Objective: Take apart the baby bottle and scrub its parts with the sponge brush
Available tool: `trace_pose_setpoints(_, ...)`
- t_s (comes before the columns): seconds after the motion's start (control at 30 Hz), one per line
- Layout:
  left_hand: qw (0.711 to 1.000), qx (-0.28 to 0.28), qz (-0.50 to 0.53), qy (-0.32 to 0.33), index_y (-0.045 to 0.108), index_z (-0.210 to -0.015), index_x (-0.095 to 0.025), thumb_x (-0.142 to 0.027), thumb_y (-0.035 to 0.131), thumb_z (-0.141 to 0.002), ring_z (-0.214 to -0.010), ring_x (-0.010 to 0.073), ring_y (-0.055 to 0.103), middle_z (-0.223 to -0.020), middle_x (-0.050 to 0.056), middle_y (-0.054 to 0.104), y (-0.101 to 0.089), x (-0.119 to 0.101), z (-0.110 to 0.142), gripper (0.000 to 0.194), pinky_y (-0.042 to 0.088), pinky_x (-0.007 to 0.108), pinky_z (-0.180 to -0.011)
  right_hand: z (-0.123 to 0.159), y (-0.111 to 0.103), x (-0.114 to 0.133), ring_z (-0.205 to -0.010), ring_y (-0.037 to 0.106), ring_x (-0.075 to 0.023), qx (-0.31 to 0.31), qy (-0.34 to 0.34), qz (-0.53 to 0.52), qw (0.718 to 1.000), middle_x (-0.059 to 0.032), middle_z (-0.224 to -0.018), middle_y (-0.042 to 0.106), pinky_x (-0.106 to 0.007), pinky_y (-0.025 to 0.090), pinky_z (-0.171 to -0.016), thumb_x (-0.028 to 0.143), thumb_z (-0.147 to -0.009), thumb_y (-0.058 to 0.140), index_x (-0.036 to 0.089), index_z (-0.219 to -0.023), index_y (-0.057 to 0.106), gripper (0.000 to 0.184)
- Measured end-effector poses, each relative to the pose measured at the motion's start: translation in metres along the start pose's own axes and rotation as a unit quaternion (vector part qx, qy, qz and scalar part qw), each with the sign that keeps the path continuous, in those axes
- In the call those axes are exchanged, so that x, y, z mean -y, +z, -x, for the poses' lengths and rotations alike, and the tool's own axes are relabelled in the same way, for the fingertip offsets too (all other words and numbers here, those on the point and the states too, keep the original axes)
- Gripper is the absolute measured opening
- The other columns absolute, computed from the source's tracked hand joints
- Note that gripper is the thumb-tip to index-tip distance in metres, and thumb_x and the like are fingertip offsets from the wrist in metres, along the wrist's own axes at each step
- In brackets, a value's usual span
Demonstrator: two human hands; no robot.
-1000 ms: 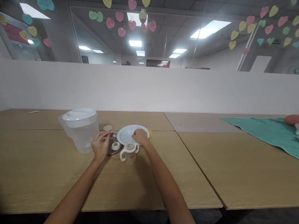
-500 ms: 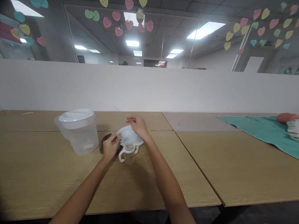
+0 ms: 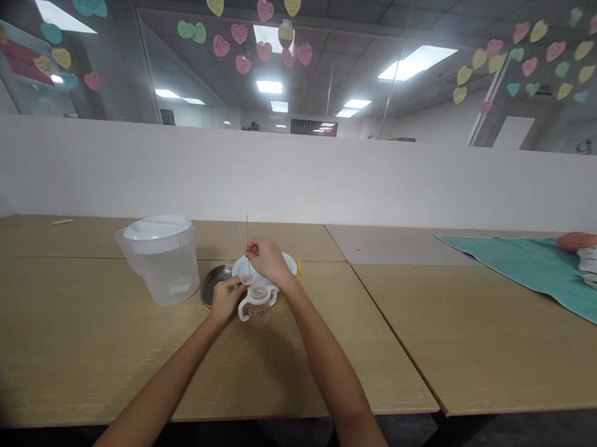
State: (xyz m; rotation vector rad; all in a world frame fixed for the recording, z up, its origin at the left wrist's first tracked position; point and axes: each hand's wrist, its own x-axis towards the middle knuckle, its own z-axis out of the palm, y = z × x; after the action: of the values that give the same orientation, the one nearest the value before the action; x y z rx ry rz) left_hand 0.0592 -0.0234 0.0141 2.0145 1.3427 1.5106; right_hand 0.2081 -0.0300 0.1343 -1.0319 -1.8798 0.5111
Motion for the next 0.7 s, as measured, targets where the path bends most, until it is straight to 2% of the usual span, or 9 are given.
trace_pose_setpoints(0.17,0.999,-0.001,0.036,0.002,0.073,-0.087,-0.019,-0.038,0.056,-0.077,-0.078,0.0211,0.066,-0.087,0.003,0.073,0.001,-0.001,0.000,0.028,0.052,0.035,-0.075,-0.003,0.002,-0.009,-0.065,0.055,-0.0072,0.018,0.022,0.041,0.999,0.0014,-0.069,0.062,-0.017,0.042,-0.064,0.009,-0.072,0.058,0.014,-0.071,0.061,0.006)
trace_pose_setpoints(0.3,0.999,-0.003,0.054,0.004,0.073,-0.087,-0.019,-0.036,0.058,-0.076,-0.080,0.0210,0.066,-0.089,0.004,0.073,0.002,0.001,0.000,0.026,0.052,0.035,-0.078,0.000,0.000,-0.004,-0.068,0.058,-0.0082,0.019,-0.006,0.103,0.994,-0.0003,-0.074,0.065,-0.018,0.041,-0.065,0.011,-0.071,0.061,0.014,-0.071,0.063,0.004)
trace_pose_setpoints(0.4,0.998,-0.004,0.062,-0.004,0.073,-0.085,-0.019,-0.036,0.059,-0.075,-0.080,0.0213,0.066,-0.089,0.004,0.073,0.003,0.002,-0.001,0.025,0.050,0.036,-0.079,0.004,0.001,-0.001,-0.073,0.059,-0.0106,0.039,-0.011,0.191,0.981,-0.0006,-0.076,0.067,-0.019,0.040,-0.065,0.017,-0.071,0.064,0.017,-0.070,0.065,0.001)
trace_pose_setpoints(0.53,0.998,0.008,0.063,-0.026,0.073,-0.087,-0.018,-0.037,0.059,-0.075,-0.079,0.0215,0.065,-0.089,0.004,0.073,0.002,0.005,-0.002,0.027,0.049,0.034,-0.077,0.008,0.008,-0.003,-0.075,0.059,-0.0120,0.078,0.015,0.272,0.959,-0.0019,-0.079,0.067,-0.019,0.036,-0.062,0.023,-0.071,0.064,0.018,-0.074,0.067,0.006)
trace_pose_setpoints(0.7,0.998,0.009,0.065,-0.026,0.074,-0.088,-0.017,-0.037,0.059,-0.076,-0.078,0.0195,0.064,-0.087,0.004,0.073,0.002,0.009,-0.002,0.027,0.048,0.028,-0.072,0.010,0.008,0.000,-0.068,0.054,-0.0089,0.136,0.018,0.251,0.958,0.0000,-0.076,0.065,-0.018,0.031,-0.056,0.021,-0.069,0.064,0.018,-0.074,0.066,0.007)
